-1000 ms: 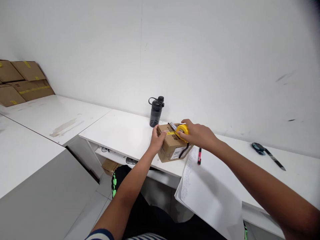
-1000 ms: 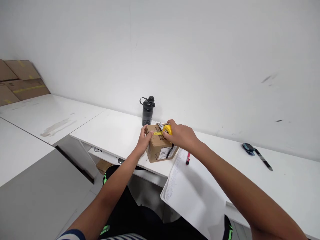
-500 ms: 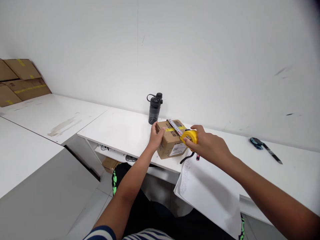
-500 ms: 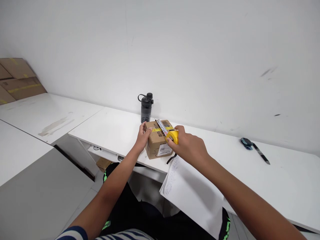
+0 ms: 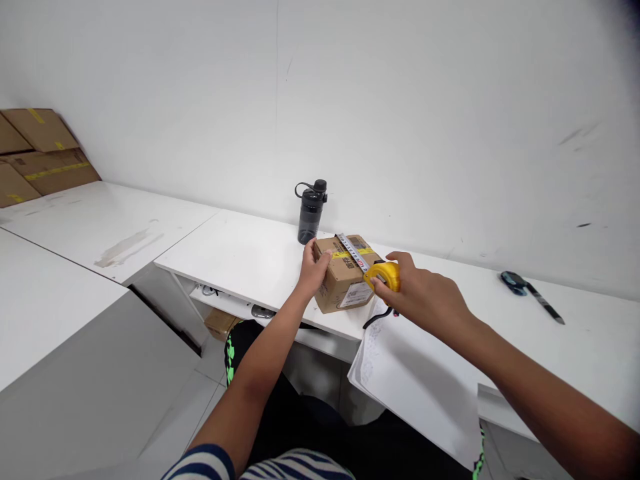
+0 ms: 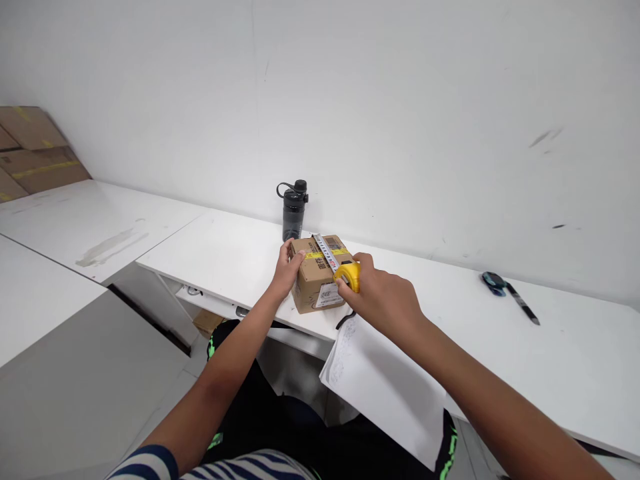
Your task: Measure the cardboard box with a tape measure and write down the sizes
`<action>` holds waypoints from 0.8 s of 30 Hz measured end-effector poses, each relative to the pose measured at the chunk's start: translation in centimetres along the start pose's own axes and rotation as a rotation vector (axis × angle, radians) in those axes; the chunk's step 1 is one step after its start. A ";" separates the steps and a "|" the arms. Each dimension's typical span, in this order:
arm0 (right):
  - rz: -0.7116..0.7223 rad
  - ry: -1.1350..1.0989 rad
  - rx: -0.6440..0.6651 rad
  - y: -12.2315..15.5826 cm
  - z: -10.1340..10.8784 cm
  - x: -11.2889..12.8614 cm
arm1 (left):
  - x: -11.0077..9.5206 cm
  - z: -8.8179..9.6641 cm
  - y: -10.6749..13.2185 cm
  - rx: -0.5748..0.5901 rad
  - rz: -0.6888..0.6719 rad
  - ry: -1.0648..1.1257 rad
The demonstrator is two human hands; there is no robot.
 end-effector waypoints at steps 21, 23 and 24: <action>-0.016 -0.003 -0.017 0.2 -0.3 -0.4 | -0.2 -0.1 0.0 0.001 -0.010 0.017; -0.018 -0.007 -0.039 -0.1 0.2 -0.3 | -0.1 -0.1 0.0 0.000 -0.001 0.019; -0.018 -0.006 -0.059 -0.3 0.5 -0.2 | -0.1 -0.1 0.0 0.001 0.005 0.019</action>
Point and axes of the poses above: each hand's wrist, its own y-axis away from the middle knuckle, its own z-axis out of the back of the hand, x = y × z, the point moved 9 cm from there along -y, towards the middle knuckle, and after that the axes turned 8 degrees about z, right-handed, at the moved point
